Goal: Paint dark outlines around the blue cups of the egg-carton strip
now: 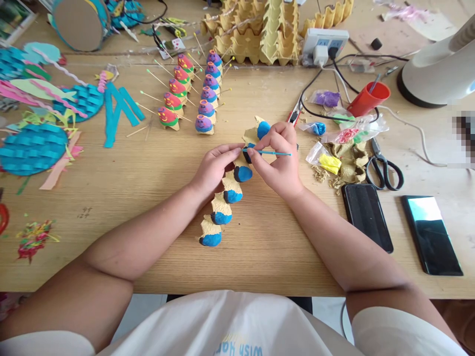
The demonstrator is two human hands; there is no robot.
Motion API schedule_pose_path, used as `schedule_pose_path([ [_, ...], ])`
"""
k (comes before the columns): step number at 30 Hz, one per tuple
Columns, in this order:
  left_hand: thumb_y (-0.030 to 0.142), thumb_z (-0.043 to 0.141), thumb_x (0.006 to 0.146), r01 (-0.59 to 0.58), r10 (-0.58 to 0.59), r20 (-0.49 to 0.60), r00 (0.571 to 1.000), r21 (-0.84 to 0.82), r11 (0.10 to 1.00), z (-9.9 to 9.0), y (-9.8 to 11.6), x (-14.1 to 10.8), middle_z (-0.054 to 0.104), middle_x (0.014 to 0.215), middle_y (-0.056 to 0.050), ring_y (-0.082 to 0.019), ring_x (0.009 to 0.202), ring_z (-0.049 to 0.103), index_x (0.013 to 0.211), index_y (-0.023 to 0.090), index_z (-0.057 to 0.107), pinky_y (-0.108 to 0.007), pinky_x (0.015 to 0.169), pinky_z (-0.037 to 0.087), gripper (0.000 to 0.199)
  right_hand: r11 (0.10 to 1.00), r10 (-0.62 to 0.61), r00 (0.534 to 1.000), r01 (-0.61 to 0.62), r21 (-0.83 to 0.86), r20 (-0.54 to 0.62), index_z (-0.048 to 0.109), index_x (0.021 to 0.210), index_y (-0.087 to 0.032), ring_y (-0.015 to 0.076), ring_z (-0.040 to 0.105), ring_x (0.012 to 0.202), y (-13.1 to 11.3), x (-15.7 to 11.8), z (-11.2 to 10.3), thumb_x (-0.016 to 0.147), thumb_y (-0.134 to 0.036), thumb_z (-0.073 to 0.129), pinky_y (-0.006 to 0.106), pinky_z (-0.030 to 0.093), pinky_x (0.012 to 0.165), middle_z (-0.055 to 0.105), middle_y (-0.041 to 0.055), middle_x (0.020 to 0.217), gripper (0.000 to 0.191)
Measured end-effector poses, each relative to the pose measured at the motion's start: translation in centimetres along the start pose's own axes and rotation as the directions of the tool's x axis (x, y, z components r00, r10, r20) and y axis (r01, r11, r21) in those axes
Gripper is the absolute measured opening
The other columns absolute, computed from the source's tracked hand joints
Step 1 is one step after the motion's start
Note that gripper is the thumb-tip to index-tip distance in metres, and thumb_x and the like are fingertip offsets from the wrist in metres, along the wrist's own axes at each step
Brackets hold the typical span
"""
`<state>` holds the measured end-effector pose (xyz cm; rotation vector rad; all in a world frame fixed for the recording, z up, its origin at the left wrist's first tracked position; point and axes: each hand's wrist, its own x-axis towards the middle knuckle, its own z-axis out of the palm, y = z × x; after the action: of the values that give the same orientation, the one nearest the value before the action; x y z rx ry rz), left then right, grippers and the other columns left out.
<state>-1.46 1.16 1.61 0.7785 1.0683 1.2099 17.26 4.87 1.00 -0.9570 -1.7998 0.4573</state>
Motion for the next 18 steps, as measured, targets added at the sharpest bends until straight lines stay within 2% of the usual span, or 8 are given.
schedule_pose_path([
  [4,0.041,0.089,0.081,0.011,-0.010,-0.010,1.000,0.023,1.000,0.10,0.13,-0.07,0.082,0.086,0.000,-0.011,0.075,0.070,0.101,0.025,0.087,-0.022,0.066,0.051,0.025,1.000,0.006,1.000,-0.006,-0.001,-0.002,0.070,0.087,-0.031,0.0346,0.064,0.124,-0.26,-0.03,0.03,0.090,-0.070,0.075,0.070,0.052,0.119,0.064,0.0088,0.106,0.040],
  [12,0.043,0.090,0.080,0.009,-0.009,-0.009,1.000,0.046,0.999,0.10,0.22,-0.31,0.080,0.083,0.001,-0.011,0.074,0.069,0.101,0.026,0.088,-0.023,0.066,0.051,0.028,1.000,0.029,1.000,-0.029,0.013,-0.004,0.070,0.088,-0.029,0.0357,0.062,0.128,0.06,-0.13,0.00,0.091,-0.055,0.081,0.073,0.048,0.121,0.064,0.0094,0.114,0.028],
  [18,0.042,0.089,0.079,-0.013,0.013,0.015,1.000,0.044,0.999,-0.03,0.13,-0.25,0.081,0.086,0.001,-0.010,0.071,0.065,0.100,0.027,0.089,-0.022,0.067,0.051,0.026,1.000,0.004,1.000,-0.004,-0.007,-0.031,0.068,0.088,-0.030,0.0336,0.062,0.121,0.26,-0.09,0.09,0.092,-0.061,0.077,0.070,0.051,0.117,0.062,0.0081,0.107,0.033],
])
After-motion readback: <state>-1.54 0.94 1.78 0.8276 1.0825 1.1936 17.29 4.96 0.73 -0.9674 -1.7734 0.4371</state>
